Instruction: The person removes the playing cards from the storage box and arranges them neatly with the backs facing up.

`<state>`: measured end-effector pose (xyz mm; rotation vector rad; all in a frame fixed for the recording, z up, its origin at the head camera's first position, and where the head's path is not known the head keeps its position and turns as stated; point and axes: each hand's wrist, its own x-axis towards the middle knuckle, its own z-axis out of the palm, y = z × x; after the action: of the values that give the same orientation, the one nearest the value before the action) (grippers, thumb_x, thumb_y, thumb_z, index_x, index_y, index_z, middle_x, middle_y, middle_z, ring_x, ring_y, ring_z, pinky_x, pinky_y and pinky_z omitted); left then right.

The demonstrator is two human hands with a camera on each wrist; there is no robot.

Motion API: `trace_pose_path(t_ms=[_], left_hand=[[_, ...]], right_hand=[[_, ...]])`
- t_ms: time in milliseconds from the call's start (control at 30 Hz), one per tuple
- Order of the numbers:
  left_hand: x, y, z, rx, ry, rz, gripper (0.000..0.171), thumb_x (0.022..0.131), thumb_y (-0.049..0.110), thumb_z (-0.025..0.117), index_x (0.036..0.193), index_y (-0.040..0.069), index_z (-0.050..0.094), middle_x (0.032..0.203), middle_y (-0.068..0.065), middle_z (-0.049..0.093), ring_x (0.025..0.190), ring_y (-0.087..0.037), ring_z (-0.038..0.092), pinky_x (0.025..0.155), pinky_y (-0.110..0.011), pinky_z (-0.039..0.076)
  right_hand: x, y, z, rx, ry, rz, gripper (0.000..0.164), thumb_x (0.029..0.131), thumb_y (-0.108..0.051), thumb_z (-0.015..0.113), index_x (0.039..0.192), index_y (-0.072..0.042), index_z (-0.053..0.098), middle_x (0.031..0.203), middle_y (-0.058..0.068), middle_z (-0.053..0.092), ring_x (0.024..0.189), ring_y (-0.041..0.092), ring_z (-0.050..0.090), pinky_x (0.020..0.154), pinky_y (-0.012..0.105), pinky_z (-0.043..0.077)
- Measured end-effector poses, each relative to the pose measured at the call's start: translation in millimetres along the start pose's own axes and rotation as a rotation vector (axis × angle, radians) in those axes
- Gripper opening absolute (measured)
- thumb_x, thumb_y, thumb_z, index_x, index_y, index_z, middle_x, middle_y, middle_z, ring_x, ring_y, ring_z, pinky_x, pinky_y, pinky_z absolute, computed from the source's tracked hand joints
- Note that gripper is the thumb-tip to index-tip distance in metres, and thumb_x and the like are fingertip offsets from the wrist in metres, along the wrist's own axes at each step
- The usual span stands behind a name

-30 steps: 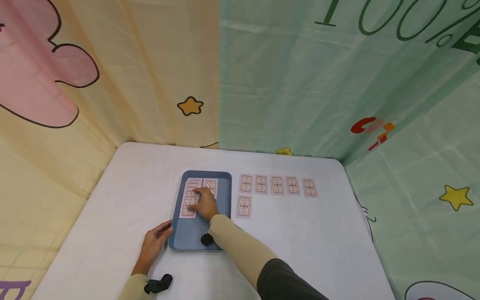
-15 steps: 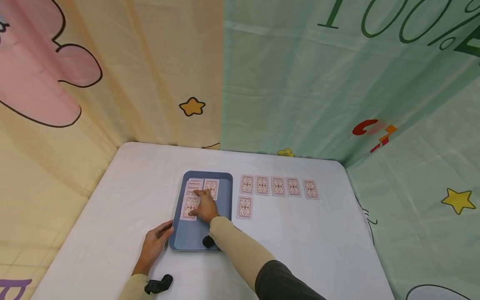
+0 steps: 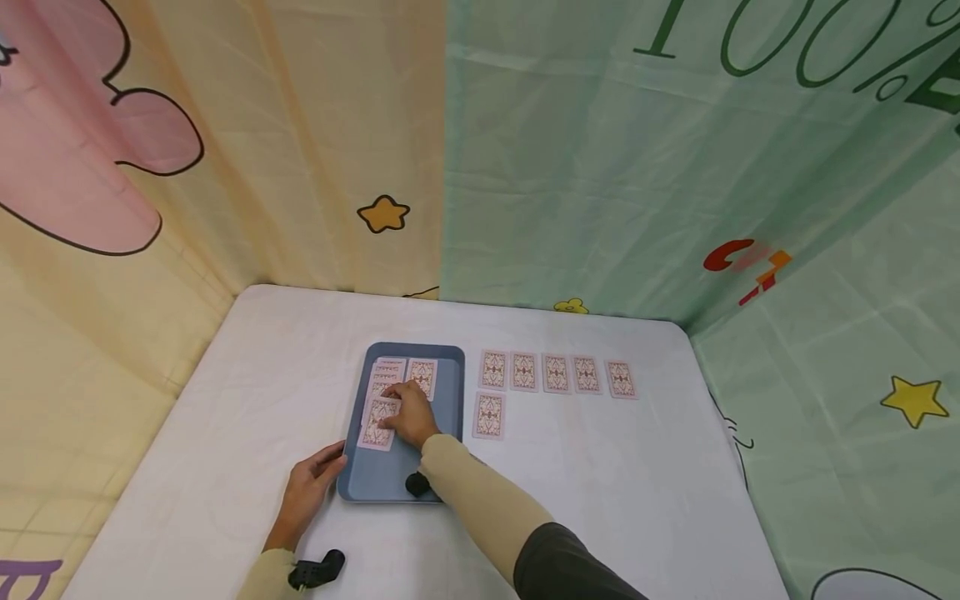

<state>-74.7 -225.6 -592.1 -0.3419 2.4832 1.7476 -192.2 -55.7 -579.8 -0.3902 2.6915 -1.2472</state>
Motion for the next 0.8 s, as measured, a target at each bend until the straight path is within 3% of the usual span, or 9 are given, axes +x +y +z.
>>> trace_pose_path(t_ms=[100, 333, 400, 500, 667, 800], left_hand=[[0.2, -0.7, 1.0, 0.016, 0.004, 0.001, 0.045, 0.099, 0.02, 0.056, 0.134, -0.008, 0.051, 0.134, -0.024, 0.054, 0.121, -0.023, 0.054, 0.084, -0.002, 0.035], [1.6, -2.1, 0.4, 0.026, 0.002, 0.005, 0.045, 0.099, 0.02, 0.056, 0.134, -0.007, 0.051, 0.135, -0.024, 0.053, 0.118, -0.014, 0.054, 0.084, -0.001, 0.035], [2.2, -1.9, 0.6, 0.03, 0.003, 0.005, 0.045, 0.099, 0.02, 0.056, 0.134, -0.007, 0.051, 0.135, -0.023, 0.054, 0.121, -0.021, 0.053, 0.084, -0.002, 0.035], [2.1, -0.7, 0.3, 0.036, 0.002, 0.001, 0.045, 0.099, 0.02, 0.056, 0.134, -0.007, 0.051, 0.135, -0.024, 0.054, 0.121, -0.022, 0.053, 0.085, -0.003, 0.037], [0.6, 1.4, 0.1, 0.041, -0.001, -0.004, 0.046, 0.099, 0.021, 0.055, 0.135, -0.008, 0.05, 0.135, -0.025, 0.052, 0.124, -0.035, 0.049, 0.085, -0.004, 0.037], [-1.4, 1.5, 0.6, 0.04, 0.006, -0.02, 0.045, 0.099, 0.02, 0.055, 0.135, -0.008, 0.05, 0.136, -0.024, 0.052, 0.123, -0.03, 0.052, 0.084, -0.003, 0.035]], right_hand=[[-2.3, 0.0, -2.2, 0.023, -0.015, -0.011, 0.038, 0.074, -0.013, 0.084, 0.108, -0.013, 0.067, 0.104, -0.003, 0.063, 0.094, 0.01, 0.055, 0.091, 0.025, 0.046], [-5.9, 5.3, -7.5, 0.115, 0.007, -0.048, 0.027, 0.085, -0.011, 0.074, 0.111, -0.01, 0.068, 0.104, 0.003, 0.07, 0.076, 0.006, 0.055, 0.074, 0.021, 0.047], [-5.6, 9.6, -8.5, 0.157, 0.027, -0.078, 0.023, 0.086, -0.008, 0.071, 0.109, -0.007, 0.07, 0.101, 0.006, 0.07, 0.069, 0.007, 0.052, 0.069, 0.021, 0.046], [-6.0, 14.3, -11.6, 0.21, 0.031, -0.122, 0.019, 0.089, -0.009, 0.068, 0.108, -0.004, 0.07, 0.098, 0.008, 0.069, 0.062, 0.007, 0.047, 0.062, 0.021, 0.045], [-9.9, 15.6, -24.2, 0.26, 0.031, -0.213, 0.018, 0.094, -0.014, 0.064, 0.105, -0.002, 0.071, 0.091, 0.005, 0.069, 0.06, 0.007, 0.046, 0.057, 0.021, 0.043], [-13.3, 14.2, -37.0, 0.285, 0.0, -0.155, 0.018, 0.093, -0.012, 0.064, 0.106, -0.003, 0.071, 0.1, 0.008, 0.07, 0.068, 0.01, 0.052, 0.064, 0.023, 0.047]])
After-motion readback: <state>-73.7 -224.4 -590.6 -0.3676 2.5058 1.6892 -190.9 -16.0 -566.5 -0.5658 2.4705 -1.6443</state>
